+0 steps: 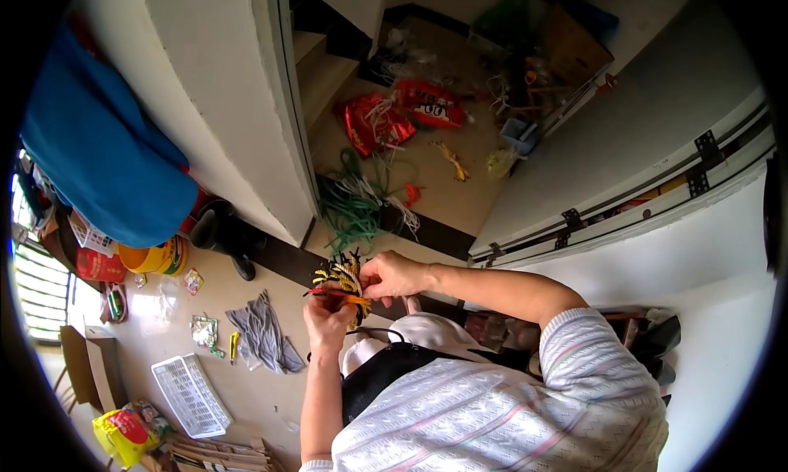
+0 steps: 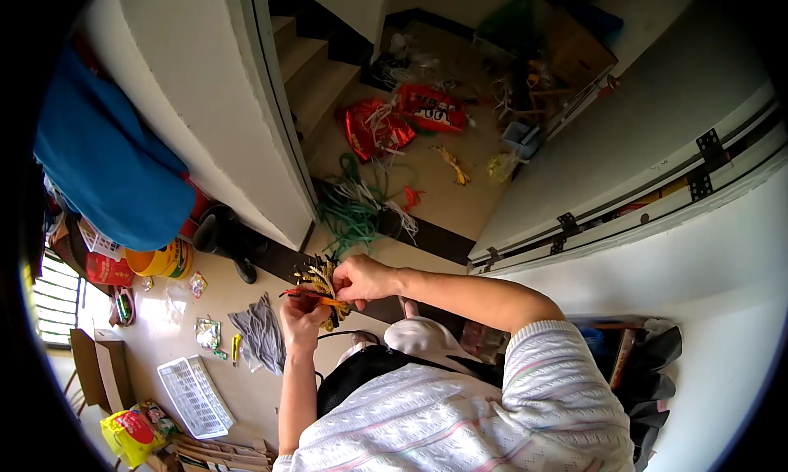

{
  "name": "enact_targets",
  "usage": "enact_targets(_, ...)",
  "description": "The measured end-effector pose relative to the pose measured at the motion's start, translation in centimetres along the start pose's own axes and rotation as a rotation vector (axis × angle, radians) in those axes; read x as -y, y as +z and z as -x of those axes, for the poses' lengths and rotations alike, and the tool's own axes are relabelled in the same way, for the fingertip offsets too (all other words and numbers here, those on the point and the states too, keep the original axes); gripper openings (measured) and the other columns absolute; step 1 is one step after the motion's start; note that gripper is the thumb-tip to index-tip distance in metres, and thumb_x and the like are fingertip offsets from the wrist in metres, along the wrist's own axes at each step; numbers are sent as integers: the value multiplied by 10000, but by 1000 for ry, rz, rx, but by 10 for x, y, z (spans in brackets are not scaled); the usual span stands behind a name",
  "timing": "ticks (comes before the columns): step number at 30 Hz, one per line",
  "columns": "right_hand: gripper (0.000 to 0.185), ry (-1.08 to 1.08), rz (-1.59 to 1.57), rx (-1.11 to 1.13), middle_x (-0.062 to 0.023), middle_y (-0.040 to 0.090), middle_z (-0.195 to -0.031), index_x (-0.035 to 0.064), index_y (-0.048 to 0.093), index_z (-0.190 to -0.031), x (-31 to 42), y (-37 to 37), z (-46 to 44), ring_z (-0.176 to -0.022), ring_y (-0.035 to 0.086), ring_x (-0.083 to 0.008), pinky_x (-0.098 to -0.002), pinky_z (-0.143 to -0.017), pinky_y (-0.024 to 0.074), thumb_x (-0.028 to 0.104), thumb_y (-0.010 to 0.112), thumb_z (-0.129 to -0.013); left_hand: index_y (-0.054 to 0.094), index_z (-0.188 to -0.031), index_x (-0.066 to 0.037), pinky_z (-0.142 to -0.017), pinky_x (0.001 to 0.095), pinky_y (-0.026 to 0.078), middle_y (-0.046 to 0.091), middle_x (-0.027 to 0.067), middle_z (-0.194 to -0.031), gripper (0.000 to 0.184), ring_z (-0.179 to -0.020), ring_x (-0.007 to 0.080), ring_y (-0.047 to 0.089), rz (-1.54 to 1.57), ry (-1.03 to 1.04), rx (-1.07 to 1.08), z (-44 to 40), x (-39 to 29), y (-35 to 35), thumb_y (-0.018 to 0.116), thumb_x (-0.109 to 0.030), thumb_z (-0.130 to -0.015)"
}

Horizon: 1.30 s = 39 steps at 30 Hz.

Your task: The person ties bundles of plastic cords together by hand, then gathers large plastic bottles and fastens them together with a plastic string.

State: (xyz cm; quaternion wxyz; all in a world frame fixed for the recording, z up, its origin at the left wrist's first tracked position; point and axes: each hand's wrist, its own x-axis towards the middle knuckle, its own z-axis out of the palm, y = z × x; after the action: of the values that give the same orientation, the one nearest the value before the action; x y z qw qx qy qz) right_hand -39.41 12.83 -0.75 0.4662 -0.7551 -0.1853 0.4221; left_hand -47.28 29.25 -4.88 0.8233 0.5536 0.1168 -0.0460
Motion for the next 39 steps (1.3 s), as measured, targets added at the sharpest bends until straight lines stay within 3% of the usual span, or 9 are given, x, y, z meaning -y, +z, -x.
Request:
enact_targets(9, 100, -16, -150, -300, -7, 540, -567, 5, 554, -740, -12, 18, 0, -435, 527, -77, -210, -408, 407, 98, 578, -768, 514, -997, 25, -674, 250, 463, 589, 64, -890, 365, -777, 133, 569, 98, -76, 46, 2, -4, 6, 605, 73, -646)
enact_targets(12, 90, 31, -148, -364, -24, 547, -563, 6, 551, -749, -13, 21, -2, -455, 536, -92, -237, -420, 412, 92, 577, -754, 509, -976, 19, -661, 240, 458, 585, 55, -855, 356, -746, 112, 553, -206, 68, 117, 1, 0, 10, 640, 23, -645)
enact_targets(16, 96, -247, 221, -543, -80, 571, -584, 13, 530, -752, -11, 30, -6, -494, 567, -178, -302, -458, 433, 88, 586, -732, 521, -914, 12, -633, 227, 447, 584, 52, -771, 299, -683, 96, 530, -430, 125, -31, -4, 5, 6, 649, -4, -644)
enact_targets(20, 103, -340, 305, -638, -125, 580, -609, 21, 505, -723, -1, 37, -3, -527, 574, -272, -351, -493, 450, 87, 585, -727, 519, -859, 21, -591, 232, 436, 566, 45, -713, 231, -642, 95, 512, -275, 202, -79, -4, 3, 11, 627, 29, -655)
enact_targets(22, 110, -346, 275, -656, -132, 582, -604, 12, 519, -731, 0, 38, -3, -535, 576, -284, -375, -510, 454, 104, 578, -725, 521, -850, 17, -589, 236, 436, 558, 45, -714, 215, -642, 97, 515, -304, 176, -77, -3, 0, 9, 621, 37, -660)
enact_targets(28, 124, 87, -269, -341, -79, 592, -603, -23, 550, -789, 8, 32, -4, -491, 589, -135, -267, -405, 480, 100, 547, -774, 529, -830, 7, -577, 239, 437, 535, 43, -720, 191, -635, 103, 521, -655, 356, -56, -1, -11, 7, 631, 26, -670)
enact_targets(32, 126, 64, -283, -296, -71, 585, -601, -35, 544, -774, 4, 29, -6, -466, 581, -126, -240, -366, 468, 90, 531, -787, 529, -825, 2, -562, 234, 433, 536, 51, -699, 236, -616, 102, 521, -873, 488, -54, -3, -11, 3, 682, 1, -645)
enact_targets(35, 112, 50, -341, -360, -29, 559, -631, 2, 534, -782, -6, 32, -10, -469, 550, -99, -216, -401, 457, 110, 543, -812, 529, -835, 5, -575, 220, 436, 569, 43, -712, 260, -626, 85, 527, -451, 216, -77, -4, 1, 0, 708, -12, -647)
enact_targets(39, 117, 66, -580, -447, -54, 549, -606, -15, 551, -757, -18, 39, -12, -429, 545, -140, -273, -398, 493, 102, 550, -768, 519, -892, 17, -671, 195, 446, 604, 54, -854, 192, -744, 77, 553, -188, 121, -53, -3, -2, 4, 633, 33, -739)
